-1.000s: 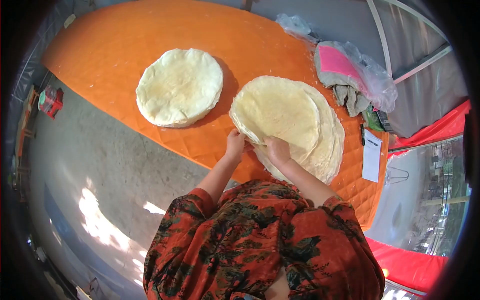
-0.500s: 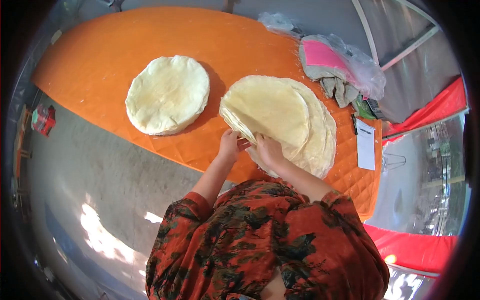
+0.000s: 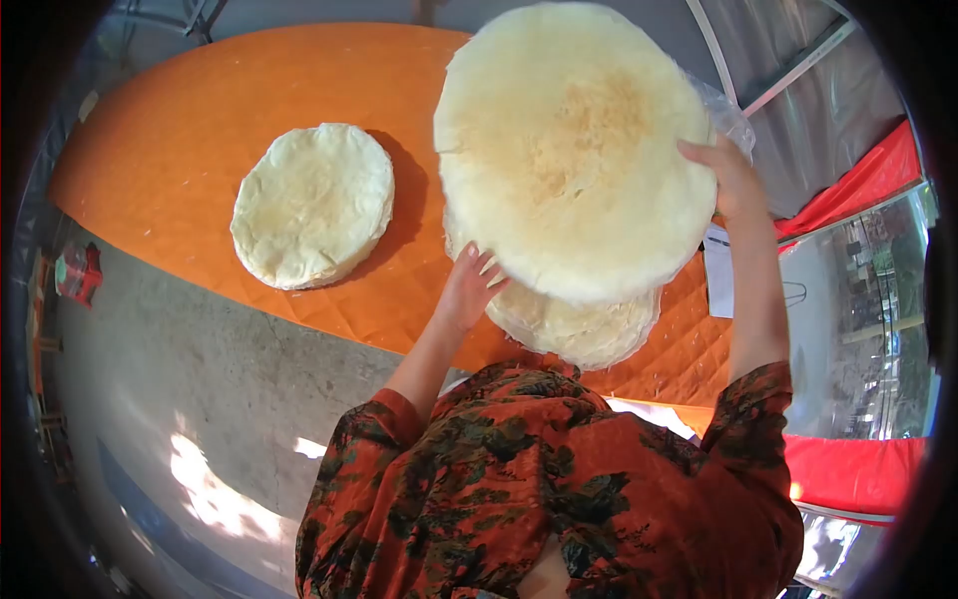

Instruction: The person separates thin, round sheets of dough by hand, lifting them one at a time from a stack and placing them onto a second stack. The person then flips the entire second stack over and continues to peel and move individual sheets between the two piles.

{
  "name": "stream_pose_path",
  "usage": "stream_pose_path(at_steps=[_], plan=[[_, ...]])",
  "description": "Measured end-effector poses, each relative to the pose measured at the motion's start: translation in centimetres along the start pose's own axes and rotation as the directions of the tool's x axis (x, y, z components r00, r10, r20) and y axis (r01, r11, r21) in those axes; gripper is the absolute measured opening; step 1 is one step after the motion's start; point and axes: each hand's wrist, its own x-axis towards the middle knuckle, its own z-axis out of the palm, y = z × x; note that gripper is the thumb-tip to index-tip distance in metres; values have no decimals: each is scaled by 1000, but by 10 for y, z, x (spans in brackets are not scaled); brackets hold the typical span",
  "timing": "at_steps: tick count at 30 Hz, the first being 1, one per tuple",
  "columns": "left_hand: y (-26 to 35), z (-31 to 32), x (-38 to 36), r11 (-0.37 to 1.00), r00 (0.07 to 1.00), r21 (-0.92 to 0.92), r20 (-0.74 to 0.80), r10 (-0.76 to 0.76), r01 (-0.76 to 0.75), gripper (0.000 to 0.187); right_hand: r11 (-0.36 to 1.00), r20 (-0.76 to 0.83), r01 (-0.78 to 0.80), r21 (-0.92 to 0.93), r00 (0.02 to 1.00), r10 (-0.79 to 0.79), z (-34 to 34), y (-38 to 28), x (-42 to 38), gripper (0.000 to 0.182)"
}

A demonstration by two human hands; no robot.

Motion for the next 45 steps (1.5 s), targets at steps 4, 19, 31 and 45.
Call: stream_pose_path(at_steps=[4,19,31,45], plan=[[-2,0,7,995,997,-99,83,-1,9,43,962,9,-206,181,978,208,-67,135,8,52],[-22,-21,53,737,862,675,-396,316,39,33,934,-426,-263,244,836,347,-71,366,-39,45],[-12,8,65,828,915,518,-404,13,216,41,913,-438,-292,283,808,394,-88,369,-70,37],[-81,-21,88,139,761,960,-276,587,241,50,961,-737,-243,131,625,259,-80,370,-73,59]])
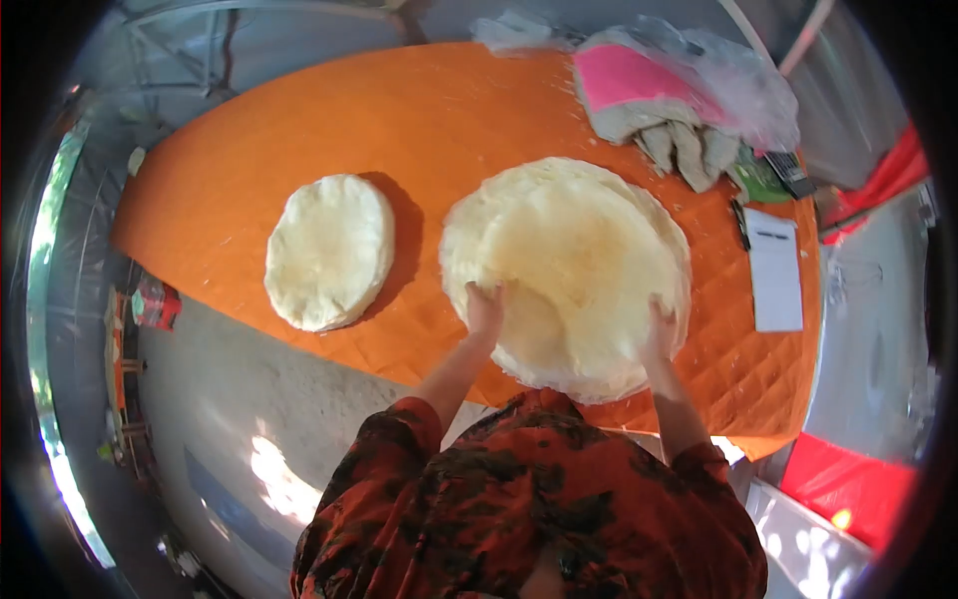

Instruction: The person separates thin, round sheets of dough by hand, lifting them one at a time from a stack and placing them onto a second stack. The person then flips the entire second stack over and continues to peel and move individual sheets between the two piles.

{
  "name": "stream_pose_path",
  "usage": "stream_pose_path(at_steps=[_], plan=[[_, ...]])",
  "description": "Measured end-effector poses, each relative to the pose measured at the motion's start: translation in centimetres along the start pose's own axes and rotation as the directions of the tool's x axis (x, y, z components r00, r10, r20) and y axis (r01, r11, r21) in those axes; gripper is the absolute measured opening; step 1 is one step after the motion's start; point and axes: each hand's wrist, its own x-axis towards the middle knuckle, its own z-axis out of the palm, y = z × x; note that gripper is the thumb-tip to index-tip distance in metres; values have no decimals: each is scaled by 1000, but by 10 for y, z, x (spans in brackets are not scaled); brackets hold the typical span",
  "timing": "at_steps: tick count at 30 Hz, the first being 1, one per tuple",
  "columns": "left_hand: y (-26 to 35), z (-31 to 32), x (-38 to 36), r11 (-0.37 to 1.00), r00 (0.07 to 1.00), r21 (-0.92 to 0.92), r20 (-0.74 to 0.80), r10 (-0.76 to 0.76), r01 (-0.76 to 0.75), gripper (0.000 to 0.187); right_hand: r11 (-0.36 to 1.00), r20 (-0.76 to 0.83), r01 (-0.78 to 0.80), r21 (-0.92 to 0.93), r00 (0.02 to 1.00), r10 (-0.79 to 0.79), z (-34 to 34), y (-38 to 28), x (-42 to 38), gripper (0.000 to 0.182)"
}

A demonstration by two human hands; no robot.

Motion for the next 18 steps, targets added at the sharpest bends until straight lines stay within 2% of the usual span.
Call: stream_pose_path(at_steps=[1,3,4,5,6,7,10,13,16,18], plan=[[-13,1,7,999,1000,-18,2,-29,29,49,993,2,-3,-115,1000,3,1,5,1,59],[-37,2,25,991,993,-61,42,-112,115,46,943,262,-138,301,963,57,-1,31,18,53],[-19,-15,24,886,949,-361,227,-218,290,49,941,224,-1,340,971,-79,8,6,-1,50],[5,-29,15,823,927,-455,310,-212,340,48,918,171,140,371,961,-216,9,-29,-22,48],[30,-43,6,745,897,-532,392,-204,401,48,929,184,201,310,946,-266,8,-34,-23,48],[40,-50,1,818,920,-469,352,-172,333,42,932,192,267,247,929,-317,5,-39,-20,49],[29,-59,11,825,950,-543,310,26,155,32,984,268,152,94,948,-173,8,-72,-37,52],[35,-123,18,598,942,-767,331,61,231,27,954,284,280,107,911,-299,46,-108,-81,49],[36,-228,45,625,971,-772,219,96,112,26,928,331,250,276,882,-336,139,-157,-152,46],[24,-293,76,658,997,-753,51,59,0,25,943,424,219,251,851,-311,212,-172,-175,47]])
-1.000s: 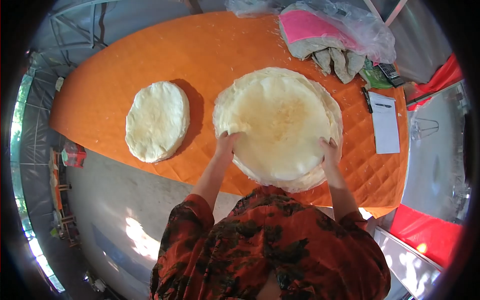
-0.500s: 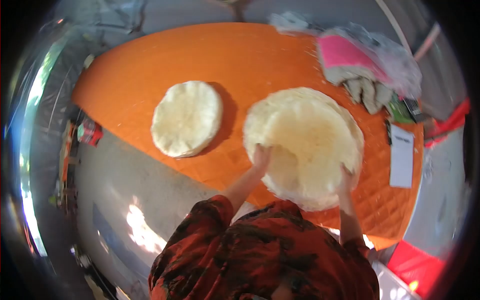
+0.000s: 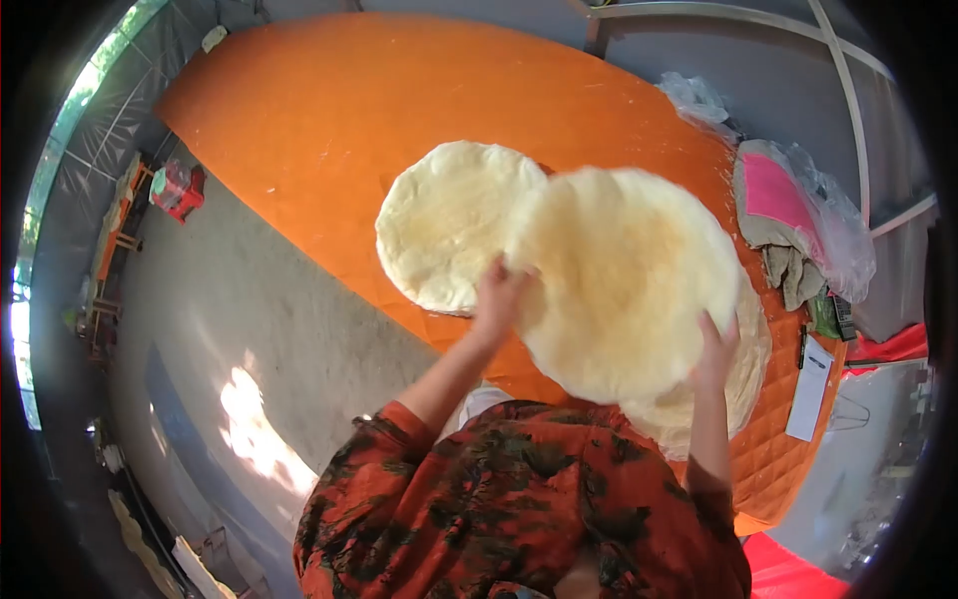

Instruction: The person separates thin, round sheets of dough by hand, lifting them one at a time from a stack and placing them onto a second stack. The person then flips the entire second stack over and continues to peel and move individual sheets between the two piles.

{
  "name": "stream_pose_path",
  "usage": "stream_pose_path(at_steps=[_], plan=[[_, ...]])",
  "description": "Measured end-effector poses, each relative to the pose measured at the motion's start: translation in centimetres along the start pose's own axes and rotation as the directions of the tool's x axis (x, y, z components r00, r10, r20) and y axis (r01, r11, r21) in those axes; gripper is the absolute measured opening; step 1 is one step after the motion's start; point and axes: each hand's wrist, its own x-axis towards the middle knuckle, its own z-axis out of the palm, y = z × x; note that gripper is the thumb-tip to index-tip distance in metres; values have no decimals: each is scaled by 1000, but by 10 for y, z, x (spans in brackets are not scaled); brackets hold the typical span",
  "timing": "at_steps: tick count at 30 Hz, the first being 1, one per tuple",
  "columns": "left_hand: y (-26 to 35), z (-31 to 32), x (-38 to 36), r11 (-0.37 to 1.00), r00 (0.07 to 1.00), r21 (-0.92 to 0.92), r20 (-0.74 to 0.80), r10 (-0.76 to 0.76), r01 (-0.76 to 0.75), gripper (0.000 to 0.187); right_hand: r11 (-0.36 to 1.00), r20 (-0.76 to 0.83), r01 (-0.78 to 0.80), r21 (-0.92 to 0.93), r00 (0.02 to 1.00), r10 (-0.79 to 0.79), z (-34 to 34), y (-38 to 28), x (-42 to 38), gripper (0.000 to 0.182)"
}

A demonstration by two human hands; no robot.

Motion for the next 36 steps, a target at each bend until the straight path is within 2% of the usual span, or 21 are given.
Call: stream_pose_path(at_steps=[1,3,4,7,10,11,13,15,16,17,20,23,26,27,30,31,33,34,35,36], plan=[[28,-26,9,999,999,38,-25,39,-39,26,1000,96,14,-3,995,-13,41,-4,8,51],[79,-69,26,994,991,77,-104,83,-75,25,993,247,44,112,966,-71,107,9,34,50],[101,-86,32,981,981,106,-89,172,-163,23,993,281,61,104,956,-88,141,8,43,49],[126,-140,58,966,959,99,-136,250,-238,22,992,356,-6,129,933,-41,216,18,69,48],[119,-177,81,970,944,46,-222,245,-241,20,988,401,-83,127,916,26,262,39,85,45],[109,-190,87,984,953,85,-251,170,-154,22,989,408,-111,94,911,63,271,58,92,44],[70,-215,98,976,946,210,-298,125,-63,24,990,427,-138,27,897,113,279,103,99,42],[29,-235,102,949,929,314,-354,105,13,26,978,373,-104,-180,913,166,276,154,102,41],[14,-241,102,932,917,359,-383,109,40,27,955,338,-92,-283,922,189,278,156,96,41],[2,-247,105,913,906,404,-407,117,64,29,965,308,-88,-247,937,165,278,156,94,38],[7,-243,101,923,896,377,-432,106,73,31,955,353,-78,-287,918,181,276,148,97,36],[15,-245,96,818,905,572,-375,199,57,41,950,363,-113,-292,906,219,274,147,106,38],[20,-246,97,614,796,789,-375,476,6,55,853,346,97,-513,933,102,275,139,110,40],[20,-250,102,733,837,679,-414,358,22,67,762,361,147,-631,925,120,272,135,115,53],[22,-258,122,884,852,461,-432,296,-74,71,687,199,199,-698,977,-80,272,137,116,70],[40,-244,120,898,882,436,-401,247,-54,71,764,198,139,-630,980,-16,273,145,119,74],[20,-252,131,745,927,657,-196,319,-117,71,879,216,10,-476,971,106,274,169,127,82],[11,-253,133,648,940,745,-86,331,-160,71,844,227,10,-537,965,133,275,173,123,83],[3,-256,134,639,944,755,-83,318,-149,69,804,235,11,-595,959,161,275,179,114,84],[5,-253,132,690,946,705,-86,313,-165,68,762,242,14,-648,952,189,275,183,112,85]])
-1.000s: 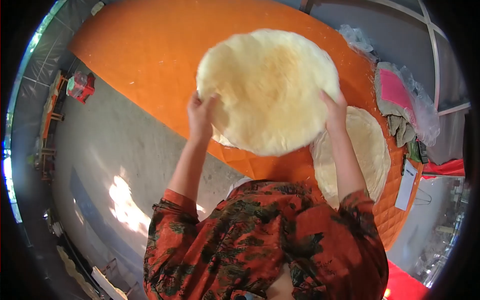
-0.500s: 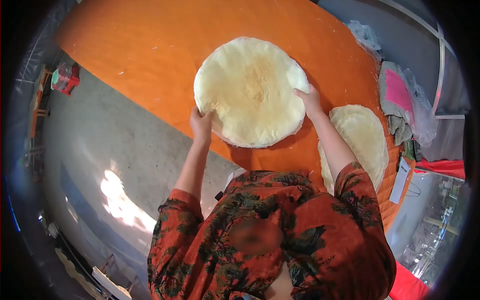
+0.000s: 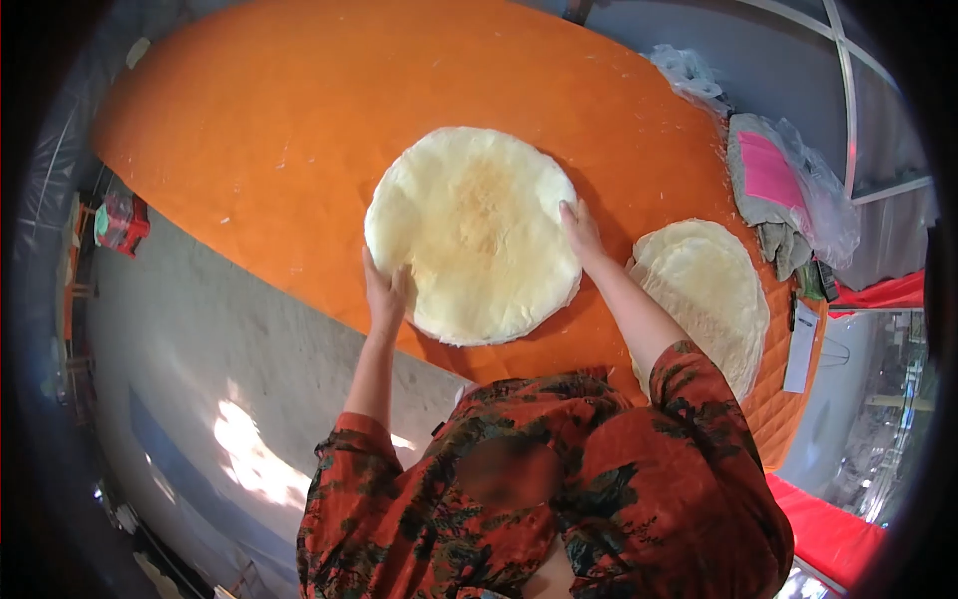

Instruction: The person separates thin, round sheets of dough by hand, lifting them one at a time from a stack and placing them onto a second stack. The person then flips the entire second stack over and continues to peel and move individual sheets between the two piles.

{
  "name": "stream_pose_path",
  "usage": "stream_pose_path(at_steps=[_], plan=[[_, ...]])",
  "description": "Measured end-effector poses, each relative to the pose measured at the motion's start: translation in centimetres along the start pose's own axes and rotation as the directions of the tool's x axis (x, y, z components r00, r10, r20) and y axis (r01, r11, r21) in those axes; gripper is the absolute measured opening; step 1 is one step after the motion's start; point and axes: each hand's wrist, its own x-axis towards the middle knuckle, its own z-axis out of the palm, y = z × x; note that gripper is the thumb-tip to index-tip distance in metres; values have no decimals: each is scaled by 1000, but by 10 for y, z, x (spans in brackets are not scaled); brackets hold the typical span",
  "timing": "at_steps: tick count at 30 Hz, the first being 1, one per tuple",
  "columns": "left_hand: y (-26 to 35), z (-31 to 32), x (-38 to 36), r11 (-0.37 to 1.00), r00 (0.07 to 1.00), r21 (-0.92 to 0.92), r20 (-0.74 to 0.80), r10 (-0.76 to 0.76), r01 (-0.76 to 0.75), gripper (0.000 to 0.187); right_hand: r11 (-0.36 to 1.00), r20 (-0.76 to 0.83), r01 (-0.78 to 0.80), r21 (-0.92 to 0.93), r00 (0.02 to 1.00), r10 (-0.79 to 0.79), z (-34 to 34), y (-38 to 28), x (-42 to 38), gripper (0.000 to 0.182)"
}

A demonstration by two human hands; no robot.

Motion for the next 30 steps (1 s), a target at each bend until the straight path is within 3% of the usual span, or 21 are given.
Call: stream_pose_path(at_steps=[1,2,4,5,6,7,9,11,12,14,17,24,27,29,30], plan=[[5,-1,0,997,1000,-72,3,-4,5,66,1000,85,-19,19,996,17,-3,4,6,83],[8,-1,1,990,1000,-142,10,-15,16,65,982,132,-18,188,991,-7,-8,8,12,80],[-23,-5,13,999,999,-28,29,-44,45,60,863,215,-59,501,975,-58,-18,23,19,73],[-37,-11,24,998,997,30,43,-58,56,57,814,176,-117,569,984,19,-24,28,19,75],[-33,-22,42,982,981,-46,73,-182,185,53,756,140,-162,634,986,94,-34,27,16,77],[-18,-31,60,942,947,-119,111,-302,314,50,747,97,-165,644,986,134,-47,0,-9,82],[34,-40,85,933,936,-120,146,-321,339,54,697,123,-182,694,983,135,-48,2,-35,83],[19,-30,128,942,946,-179,217,-242,282,54,711,59,-115,694,993,104,-33,29,-33,86],[12,-25,141,944,947,-208,251,-201,256,54,622,173,-224,750,974,143,-32,12,-49,79],[13,-8,148,970,918,-117,362,-159,214,51,638,194,-141,757,981,-14,-23,2,-62,71],[0,3,145,979,907,-89,401,-131,181,48,599,124,-105,793,992,11,-12,2,-61,65],[-10,5,145,986,909,91,382,-164,140,45,779,-35,-18,627,998,51,6,21,-55,66],[-25,7,152,987,896,-51,428,-118,154,46,822,-130,8,570,988,80,8,12,-56,67],[-19,6,148,989,886,-29,447,-120,148,47,868,-169,39,496,984,52,5,4,-65,68],[-12,3,147,989,886,-17,448,-122,145,47,877,-98,-8,481,993,63,-3,0,-69,68]])
